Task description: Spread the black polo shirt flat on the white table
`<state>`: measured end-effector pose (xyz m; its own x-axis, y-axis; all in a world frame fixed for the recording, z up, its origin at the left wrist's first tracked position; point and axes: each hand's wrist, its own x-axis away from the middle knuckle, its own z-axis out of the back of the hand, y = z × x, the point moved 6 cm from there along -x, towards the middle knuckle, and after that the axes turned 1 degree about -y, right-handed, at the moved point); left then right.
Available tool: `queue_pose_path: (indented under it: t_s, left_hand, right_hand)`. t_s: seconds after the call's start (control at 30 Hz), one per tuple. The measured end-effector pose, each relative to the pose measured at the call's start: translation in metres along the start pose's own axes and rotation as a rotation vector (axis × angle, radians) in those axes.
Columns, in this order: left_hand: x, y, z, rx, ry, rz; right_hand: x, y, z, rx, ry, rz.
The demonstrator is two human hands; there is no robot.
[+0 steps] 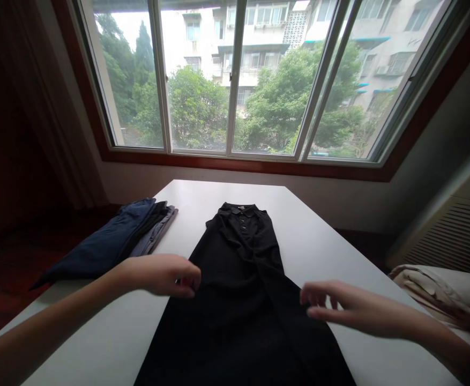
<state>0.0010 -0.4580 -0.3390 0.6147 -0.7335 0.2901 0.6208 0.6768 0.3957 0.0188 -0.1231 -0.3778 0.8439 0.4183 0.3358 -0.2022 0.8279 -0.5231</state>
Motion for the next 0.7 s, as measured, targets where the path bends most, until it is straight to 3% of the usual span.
queue_pose_path:
  t_s: [0.07,0.2,0.27,0.33,0.5,0.7]
  left_hand:
    - [-0.033,-0.026,0.021,-0.028,0.09,0.026]
    - [-0.107,-0.076,0.049,-0.043,0.273,0.096]
    - [-0.142,-0.097,0.056,-0.105,0.331,0.163]
    - [-0.173,-0.114,0.059,-0.135,0.369,0.238]
    - [-0.227,-0.147,0.054,-0.06,0.385,0.366]
    - [-0.253,-0.161,0.047,-0.033,0.425,0.402]
  right_hand:
    - [-0.049,-0.004,0.027,-0.008,0.059,0.056]
    - [-0.145,0.006,0.067,0.123,0.319,0.049]
    - [-0.183,0.01,0.076,0.211,0.396,-0.002]
    - [-0.212,0.014,0.077,0.286,0.386,-0.107]
    - [-0.25,0.026,0.068,0.388,0.334,-0.325]
    - [-0.264,0.049,0.07,0.396,0.359,-0.369]
